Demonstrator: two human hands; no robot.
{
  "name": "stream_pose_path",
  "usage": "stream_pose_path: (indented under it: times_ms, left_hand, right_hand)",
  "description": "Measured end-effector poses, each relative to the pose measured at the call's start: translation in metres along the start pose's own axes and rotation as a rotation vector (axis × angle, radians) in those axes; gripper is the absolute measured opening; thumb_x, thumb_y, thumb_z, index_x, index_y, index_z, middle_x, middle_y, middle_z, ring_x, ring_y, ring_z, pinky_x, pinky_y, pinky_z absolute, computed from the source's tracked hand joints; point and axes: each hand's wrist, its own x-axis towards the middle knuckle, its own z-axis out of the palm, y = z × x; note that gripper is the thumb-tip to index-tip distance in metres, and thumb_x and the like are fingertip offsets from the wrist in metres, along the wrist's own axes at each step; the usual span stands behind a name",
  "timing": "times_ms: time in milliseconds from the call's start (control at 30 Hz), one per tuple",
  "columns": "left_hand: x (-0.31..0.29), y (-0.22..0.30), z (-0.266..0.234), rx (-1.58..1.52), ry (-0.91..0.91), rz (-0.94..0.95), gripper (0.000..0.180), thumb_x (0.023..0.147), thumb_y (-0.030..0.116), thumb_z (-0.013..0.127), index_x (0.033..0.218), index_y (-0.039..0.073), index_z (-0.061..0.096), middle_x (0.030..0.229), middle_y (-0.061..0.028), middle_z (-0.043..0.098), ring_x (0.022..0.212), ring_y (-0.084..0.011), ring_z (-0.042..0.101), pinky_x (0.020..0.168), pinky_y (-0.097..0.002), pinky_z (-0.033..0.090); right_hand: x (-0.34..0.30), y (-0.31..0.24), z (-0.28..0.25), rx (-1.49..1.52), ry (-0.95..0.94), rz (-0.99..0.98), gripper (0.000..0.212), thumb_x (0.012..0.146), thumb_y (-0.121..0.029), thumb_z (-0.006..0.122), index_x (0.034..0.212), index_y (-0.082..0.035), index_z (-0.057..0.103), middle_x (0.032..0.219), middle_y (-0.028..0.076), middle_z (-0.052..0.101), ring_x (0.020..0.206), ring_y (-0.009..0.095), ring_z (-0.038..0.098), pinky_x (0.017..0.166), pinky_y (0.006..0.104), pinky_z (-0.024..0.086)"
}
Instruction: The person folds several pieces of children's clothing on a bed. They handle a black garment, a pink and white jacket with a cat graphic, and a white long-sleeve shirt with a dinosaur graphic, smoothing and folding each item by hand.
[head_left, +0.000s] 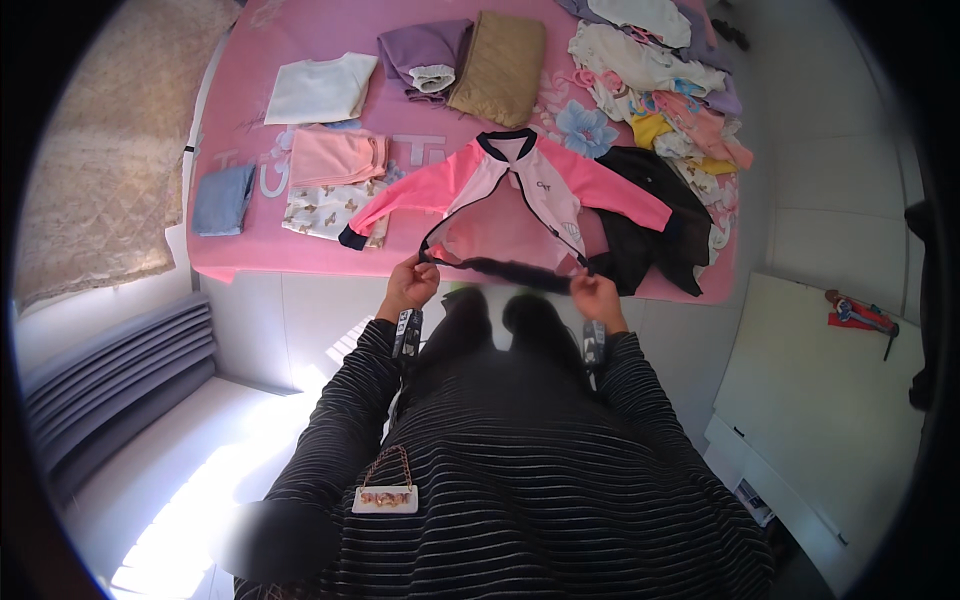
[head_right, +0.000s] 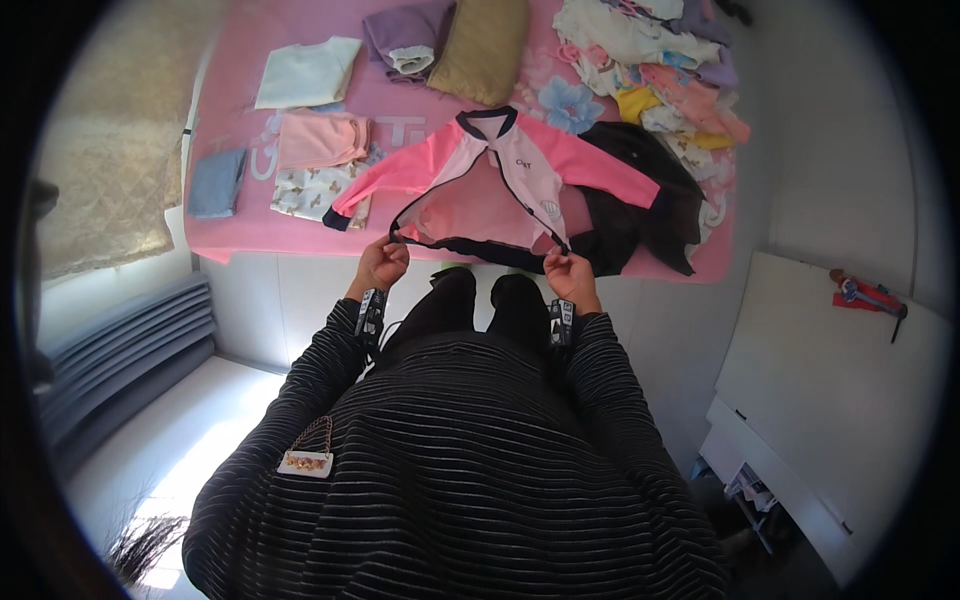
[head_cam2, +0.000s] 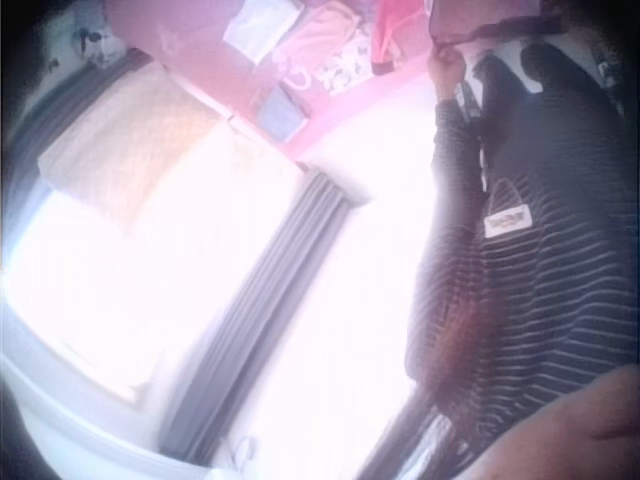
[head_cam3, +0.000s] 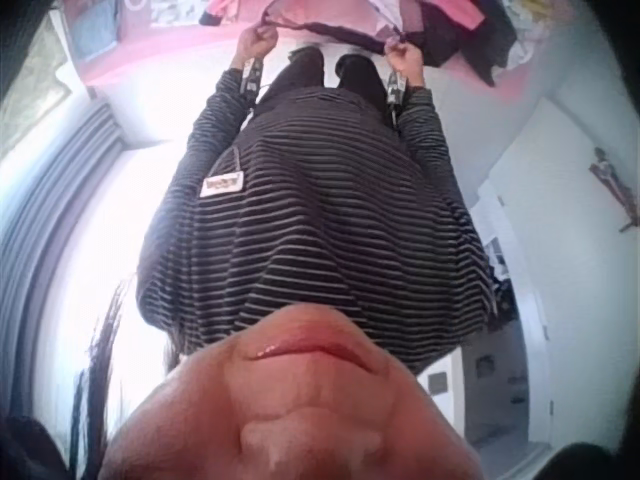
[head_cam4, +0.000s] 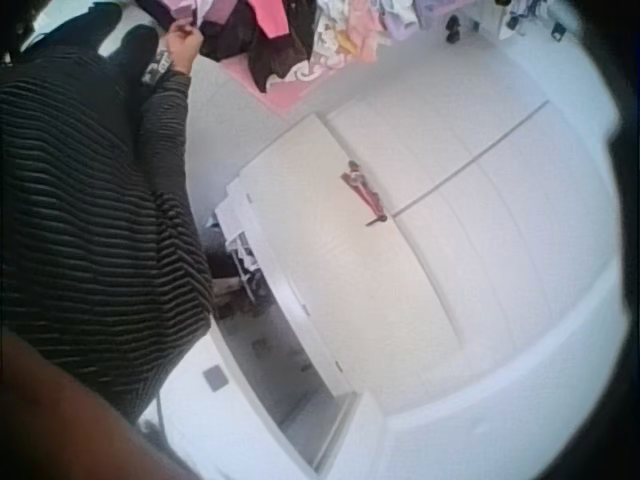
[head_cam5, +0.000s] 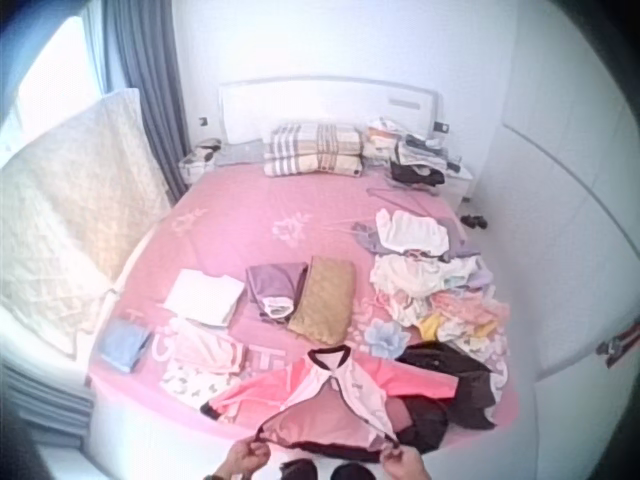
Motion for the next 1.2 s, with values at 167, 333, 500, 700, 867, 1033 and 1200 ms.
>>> stream_pose_path:
  times_ms: [167,333,500,700,867,1033,1200]
  left_hand:
    - [-0.002,-0.001,-0.004,-0.072,-0.008,-0.049,0.011,0.087,0.009,0.045,0.089,-0.001,0.049,0.072,-0.0051,0.054,0.048,-0.0091,0.042,0.044,-0.0223,0.032]
    - [0.0,-0.009,0.001,-0.067,0.028,0.051,0.01,0.087,0.009,0.044,0.086,0.0,0.048,0.073,-0.0061,0.055,0.049,-0.0097,0.044,0.045,-0.0227,0.032]
    - [-0.002,-0.014,0.008,-0.036,0.024,0.084,0.009,0.087,0.007,0.044,0.085,-0.001,0.048,0.072,-0.007,0.055,0.049,-0.0109,0.044,0.045,-0.0233,0.033]
    - [0.003,-0.042,0.015,0.18,0.062,0.035,0.015,0.088,0.011,0.043,0.092,-0.002,0.05,0.076,-0.0067,0.054,0.059,-0.0144,0.049,0.053,-0.025,0.039]
    - [0.046,-0.089,-0.012,0.736,0.414,-0.097,0.023,0.088,0.018,0.044,0.105,0.005,0.05,0.092,-0.0085,0.057,0.083,-0.0211,0.055,0.064,-0.0332,0.042]
    - [0.079,-0.12,-0.037,1.261,0.518,-0.257,0.024,0.084,0.028,0.049,0.091,0.006,0.056,0.08,-0.0073,0.058,0.072,-0.0201,0.057,0.057,-0.0345,0.044]
    - [0.114,-0.146,-0.015,1.277,0.485,-0.011,0.035,0.081,0.039,0.056,0.08,0.003,0.057,0.067,-0.0063,0.058,0.056,-0.0169,0.056,0.046,-0.0306,0.042]
  right_hand:
    - [0.005,-0.014,0.013,0.056,-0.064,0.036,0.004,0.071,0.008,0.039,0.07,0.005,0.041,0.059,0.011,0.044,0.06,0.021,0.051,0.065,0.0334,0.05]
    - [0.01,-0.025,0.02,0.038,0.007,-0.026,0.007,0.073,0.007,0.037,0.075,0.009,0.043,0.059,0.011,0.045,0.053,0.019,0.045,0.064,0.033,0.048]
    - [0.012,-0.034,0.026,-0.009,-0.018,0.037,0.004,0.072,0.008,0.039,0.075,0.008,0.042,0.061,0.012,0.046,0.053,0.018,0.046,0.064,0.0329,0.048]
    - [0.011,-0.035,0.019,-0.192,-0.014,0.132,0.007,0.077,0.005,0.043,0.083,0.006,0.046,0.068,0.011,0.051,0.053,0.016,0.046,0.063,0.0325,0.046]
    - [0.014,-0.016,-0.005,-0.431,0.015,0.191,0.006,0.083,-0.003,0.049,0.088,0.0,0.05,0.069,0.008,0.054,0.053,0.015,0.047,0.062,0.033,0.044]
    - [0.022,0.016,-0.027,-0.455,0.194,0.241,0.008,0.082,-0.002,0.053,0.079,-0.005,0.046,0.068,0.006,0.048,0.059,0.016,0.047,0.062,0.0325,0.044]
    - [0.019,0.028,-0.035,-0.507,0.234,0.174,0.017,0.081,-0.002,0.054,0.073,-0.009,0.041,0.066,0.006,0.047,0.057,0.017,0.048,0.059,0.0348,0.046]
